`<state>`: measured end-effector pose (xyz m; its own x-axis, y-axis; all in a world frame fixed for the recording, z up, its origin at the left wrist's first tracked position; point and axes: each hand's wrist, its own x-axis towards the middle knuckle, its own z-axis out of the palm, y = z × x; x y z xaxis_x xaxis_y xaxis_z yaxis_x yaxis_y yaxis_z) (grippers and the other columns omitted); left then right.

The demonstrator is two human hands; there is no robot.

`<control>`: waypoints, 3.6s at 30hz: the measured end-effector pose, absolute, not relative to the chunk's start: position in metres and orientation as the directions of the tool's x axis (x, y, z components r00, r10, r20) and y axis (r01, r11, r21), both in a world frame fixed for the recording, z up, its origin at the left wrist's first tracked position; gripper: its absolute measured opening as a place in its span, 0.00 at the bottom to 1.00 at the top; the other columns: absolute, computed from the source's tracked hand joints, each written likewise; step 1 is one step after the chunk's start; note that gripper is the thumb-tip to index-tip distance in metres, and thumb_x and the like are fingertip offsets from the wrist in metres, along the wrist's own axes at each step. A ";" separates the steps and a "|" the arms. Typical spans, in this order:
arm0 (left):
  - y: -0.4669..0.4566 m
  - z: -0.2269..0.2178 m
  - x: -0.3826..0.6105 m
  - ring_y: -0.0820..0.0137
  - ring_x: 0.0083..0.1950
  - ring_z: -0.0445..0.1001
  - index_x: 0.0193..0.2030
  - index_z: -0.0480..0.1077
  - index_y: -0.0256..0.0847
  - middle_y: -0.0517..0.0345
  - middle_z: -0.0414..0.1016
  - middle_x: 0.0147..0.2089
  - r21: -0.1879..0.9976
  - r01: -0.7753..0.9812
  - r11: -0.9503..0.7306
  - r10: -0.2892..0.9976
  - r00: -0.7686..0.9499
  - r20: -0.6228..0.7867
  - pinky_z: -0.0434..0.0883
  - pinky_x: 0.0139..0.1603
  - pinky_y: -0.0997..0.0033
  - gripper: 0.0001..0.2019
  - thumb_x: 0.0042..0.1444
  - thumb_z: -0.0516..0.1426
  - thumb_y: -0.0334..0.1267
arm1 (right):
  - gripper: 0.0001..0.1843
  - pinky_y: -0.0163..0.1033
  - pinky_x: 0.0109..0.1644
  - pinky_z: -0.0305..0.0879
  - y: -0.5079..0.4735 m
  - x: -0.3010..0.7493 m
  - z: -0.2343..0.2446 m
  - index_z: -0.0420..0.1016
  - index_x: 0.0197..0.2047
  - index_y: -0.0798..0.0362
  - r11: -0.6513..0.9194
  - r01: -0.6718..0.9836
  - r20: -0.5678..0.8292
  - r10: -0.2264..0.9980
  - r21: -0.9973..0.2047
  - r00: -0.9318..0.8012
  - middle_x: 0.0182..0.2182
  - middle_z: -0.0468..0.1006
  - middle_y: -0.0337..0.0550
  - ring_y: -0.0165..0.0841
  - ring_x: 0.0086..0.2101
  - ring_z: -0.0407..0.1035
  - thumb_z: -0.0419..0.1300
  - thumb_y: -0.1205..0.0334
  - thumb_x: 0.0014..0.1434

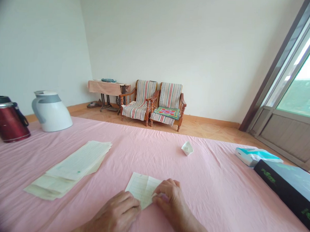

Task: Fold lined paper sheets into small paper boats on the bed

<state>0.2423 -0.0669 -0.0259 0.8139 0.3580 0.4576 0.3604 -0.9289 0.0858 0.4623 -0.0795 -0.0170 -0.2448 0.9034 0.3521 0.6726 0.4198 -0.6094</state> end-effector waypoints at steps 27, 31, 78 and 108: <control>-0.071 -0.021 0.244 0.66 0.38 0.68 0.40 0.68 0.38 0.56 0.70 0.34 0.102 0.429 -0.898 0.430 0.802 0.415 0.70 0.39 0.69 0.10 0.67 0.46 0.32 | 0.06 0.41 0.44 0.52 -0.060 0.428 -0.037 0.70 0.25 0.50 0.165 0.722 0.319 0.944 -0.672 0.081 0.24 0.74 0.34 0.32 0.30 0.66 0.57 0.65 0.54; -0.074 -0.017 0.244 0.65 0.39 0.69 0.45 0.69 0.38 0.55 0.71 0.36 0.093 0.437 -0.895 0.436 0.808 0.397 0.71 0.41 0.67 0.11 0.67 0.46 0.31 | 0.06 0.42 0.46 0.51 -0.062 0.426 -0.034 0.71 0.26 0.49 0.158 0.729 0.328 0.940 -0.666 0.095 0.26 0.75 0.35 0.34 0.33 0.67 0.58 0.66 0.53; -0.064 -0.034 0.245 0.66 0.35 0.66 0.43 0.69 0.37 0.54 0.68 0.34 0.043 0.409 -0.912 0.376 0.789 0.486 0.68 0.35 0.71 0.10 0.64 0.47 0.32 | 0.07 0.42 0.43 0.53 -0.062 0.424 -0.036 0.71 0.26 0.49 0.134 0.788 0.326 0.941 -0.601 0.088 0.28 0.74 0.36 0.35 0.35 0.65 0.59 0.69 0.54; -0.065 -0.030 0.245 0.67 0.38 0.68 0.45 0.70 0.37 0.52 0.74 0.49 0.034 0.431 -0.902 0.389 0.776 0.496 0.70 0.39 0.68 0.11 0.62 0.49 0.29 | 0.06 0.43 0.41 0.56 -0.060 0.423 -0.040 0.70 0.27 0.49 0.105 0.825 0.354 0.927 -0.556 0.121 0.28 0.74 0.37 0.37 0.34 0.67 0.59 0.70 0.51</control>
